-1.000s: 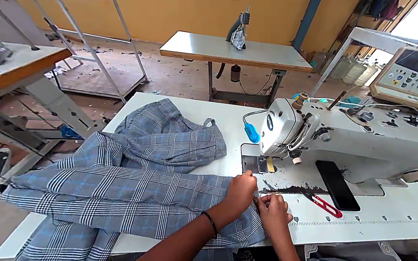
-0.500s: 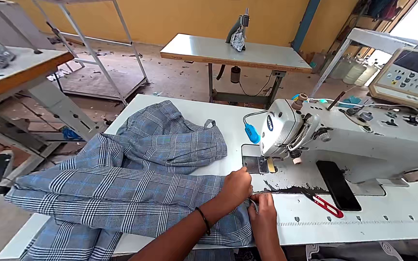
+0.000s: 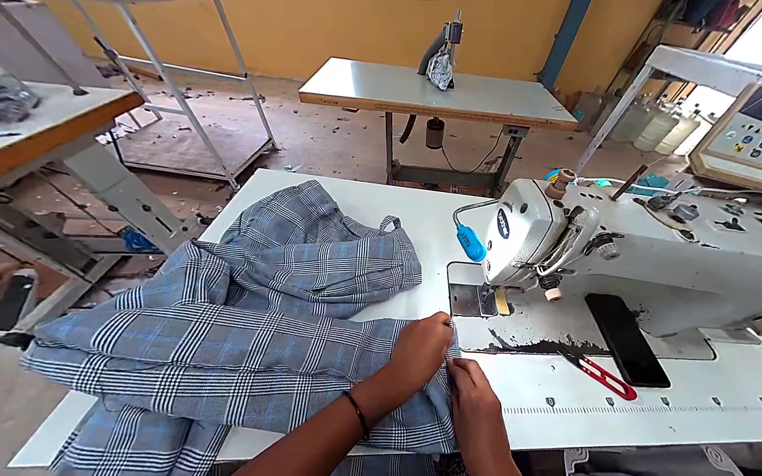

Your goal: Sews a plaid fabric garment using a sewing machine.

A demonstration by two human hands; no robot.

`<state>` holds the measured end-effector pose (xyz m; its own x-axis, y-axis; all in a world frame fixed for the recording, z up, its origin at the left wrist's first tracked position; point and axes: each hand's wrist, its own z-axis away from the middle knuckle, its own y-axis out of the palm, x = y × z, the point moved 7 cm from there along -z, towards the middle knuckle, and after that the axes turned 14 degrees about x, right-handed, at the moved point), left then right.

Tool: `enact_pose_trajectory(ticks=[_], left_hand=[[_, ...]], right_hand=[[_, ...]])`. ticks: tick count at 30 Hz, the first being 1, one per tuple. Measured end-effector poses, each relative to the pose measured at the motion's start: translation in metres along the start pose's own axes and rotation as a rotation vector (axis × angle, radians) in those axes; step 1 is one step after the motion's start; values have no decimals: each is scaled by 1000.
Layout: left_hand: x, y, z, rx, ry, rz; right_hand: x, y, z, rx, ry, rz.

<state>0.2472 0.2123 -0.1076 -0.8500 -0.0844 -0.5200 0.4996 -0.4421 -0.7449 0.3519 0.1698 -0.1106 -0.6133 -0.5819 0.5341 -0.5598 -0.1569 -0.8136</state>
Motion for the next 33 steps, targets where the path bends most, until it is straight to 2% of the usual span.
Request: enact_pose_trajectory(ticks=[6, 8, 13, 17, 20, 24, 26, 30, 33], left_hand=[[14, 3, 2, -410, 107, -33], [16, -4, -13, -478, 104, -6], [15, -23, -68, -353, 29, 194], [11, -30, -97, -394, 66, 301], [6, -36, -106, -415, 130, 320], [0, -43, -109, -307, 126, 296], [-2, -45, -108, -306, 154, 289], [-5, -47, -105, -283, 171, 286], [-4, -47, -105, -321, 249, 315]], right_hand=[[-7, 2, -3, -41, -76, 74], [-20, -1, -17, -67, -96, 73], [-61, -15, -54, -46, -3, 19], [-79, -24, -66, -50, 62, 18], [-81, -24, -71, -67, 84, 29], [-79, -21, -71, -87, 131, 41], [-78, -20, -70, -85, 142, 55], [-79, -20, -68, -111, 116, 56], [-82, -22, -66, -167, 81, -2]])
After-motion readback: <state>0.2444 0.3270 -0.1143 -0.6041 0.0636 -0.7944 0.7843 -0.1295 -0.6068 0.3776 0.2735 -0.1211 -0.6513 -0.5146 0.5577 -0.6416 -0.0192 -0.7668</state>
